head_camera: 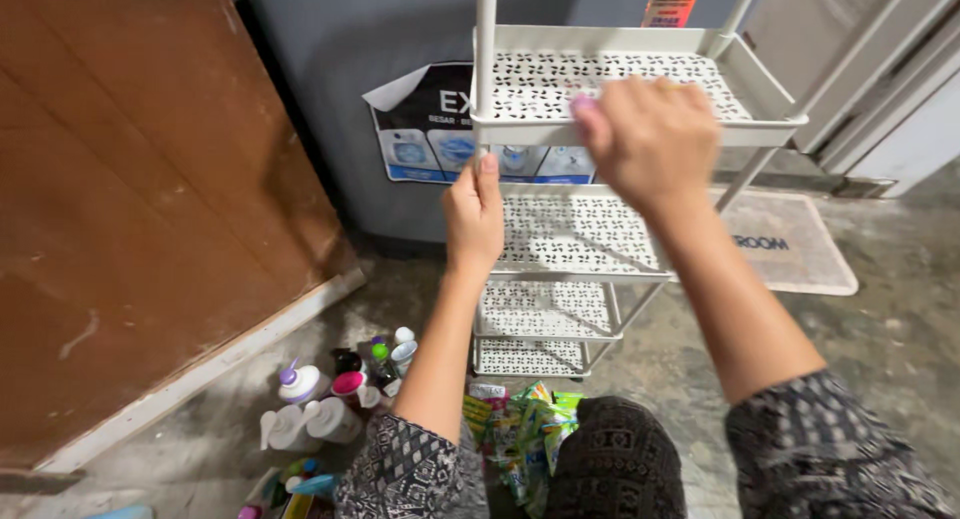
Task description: The person sits on the floor and wipes the shelves and vertical supports of a white plastic rack using a pink cloth. They clean each shelf individually, moving from the top shelf down to the bottom shelf, and also wipe the side supports of the rack.
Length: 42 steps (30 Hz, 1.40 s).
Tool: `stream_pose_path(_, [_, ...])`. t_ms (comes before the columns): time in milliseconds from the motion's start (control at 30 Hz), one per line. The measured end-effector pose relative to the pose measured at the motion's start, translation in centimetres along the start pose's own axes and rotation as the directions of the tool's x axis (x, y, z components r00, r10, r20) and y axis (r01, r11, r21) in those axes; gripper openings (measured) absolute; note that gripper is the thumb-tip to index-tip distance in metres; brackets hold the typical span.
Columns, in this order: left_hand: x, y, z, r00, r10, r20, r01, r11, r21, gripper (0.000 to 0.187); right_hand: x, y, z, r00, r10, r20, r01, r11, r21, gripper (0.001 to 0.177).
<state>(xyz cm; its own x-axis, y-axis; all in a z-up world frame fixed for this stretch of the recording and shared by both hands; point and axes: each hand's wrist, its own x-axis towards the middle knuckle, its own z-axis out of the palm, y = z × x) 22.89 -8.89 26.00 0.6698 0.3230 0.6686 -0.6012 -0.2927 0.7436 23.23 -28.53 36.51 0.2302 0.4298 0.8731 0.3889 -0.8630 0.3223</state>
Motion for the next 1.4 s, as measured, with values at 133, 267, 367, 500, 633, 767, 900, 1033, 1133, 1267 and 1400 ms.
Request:
stream_pose_path(133, [-0.2, -0.5, 0.0, 0.999, -0.031, 0.019, 0.031, 0.999, 0.009, 0.042, -2.1, 2.0, -1.1, 0.991, 0.099, -0.089, -0.102, 0.994, -0.03, 0.042])
stream_pose_path(267, [-0.1, -0.8, 0.3, 0.999, -0.054, 0.001, 0.054, 0.998, -0.021, 0.044, -0.6, -1.4, 0.4, 0.937, 0.343, -0.071, -0.338, 0.939, 0.067, 0.032])
stream_pose_path(367, [-0.3, -0.5, -0.1, 0.999, -0.038, 0.035, 0.039, 0.998, -0.044, 0.043, 1.8, -6.2, 1.4, 0.95, 0.306, -0.069, -0.305, 0.952, 0.026, 0.021])
stream_pose_path(500, [0.5, -0.3, -0.6, 0.998, -0.004, 0.056, 0.009, 0.996, -0.085, 0.043, 4.1, -9.9, 1.1, 0.979, 0.194, -0.06, -0.187, 0.976, 0.113, 0.021])
stream_pose_path(633, [0.1, -0.7, -1.3, 0.98, -0.04, 0.195, 0.057, 0.995, -0.081, 0.042, 2.2, -5.7, 1.0, 0.997, 0.053, -0.063, -0.046, 0.994, 0.1, 0.037])
stream_pose_path(767, [0.0, -0.9, -1.1, 0.979, -0.075, 0.192, 0.088, 0.994, -0.06, 0.045, -1.9, 3.1, -0.9, 0.993, 0.102, -0.053, -0.101, 0.995, 0.008, 0.052])
stream_pose_path(900, [-0.1, -0.6, 0.0, 0.989, 0.02, 0.146, 0.001, 0.99, -0.144, 0.043, -3.8, 5.0, -1.8, 0.979, 0.197, -0.059, -0.199, 0.98, -0.027, 0.042])
stream_pose_path(1033, [-0.3, -0.9, 0.4, 0.998, -0.062, -0.004, 0.062, 0.997, -0.056, 0.047, -2.1, 1.0, 0.1, 0.915, 0.367, -0.164, -0.361, 0.93, 0.07, 0.042])
stream_pose_path(1133, [-0.3, -0.4, 0.7, 0.995, -0.091, -0.032, 0.09, 0.995, -0.034, 0.045, 0.2, -2.1, 0.9, 0.916, 0.38, -0.132, -0.364, 0.923, 0.125, 0.034])
stream_pose_path(1267, [-0.4, -0.3, 0.8, 0.998, -0.045, -0.037, 0.044, 0.999, -0.026, 0.045, 3.5, -7.7, 1.8, 0.935, 0.314, -0.163, -0.287, 0.943, 0.167, 0.023])
stream_pose_path(1400, [0.5, -1.1, -0.1, 0.996, 0.092, 0.001, -0.092, 0.995, -0.044, 0.044, 4.9, -10.4, 0.6, 0.972, 0.218, -0.091, -0.205, 0.969, 0.14, 0.026])
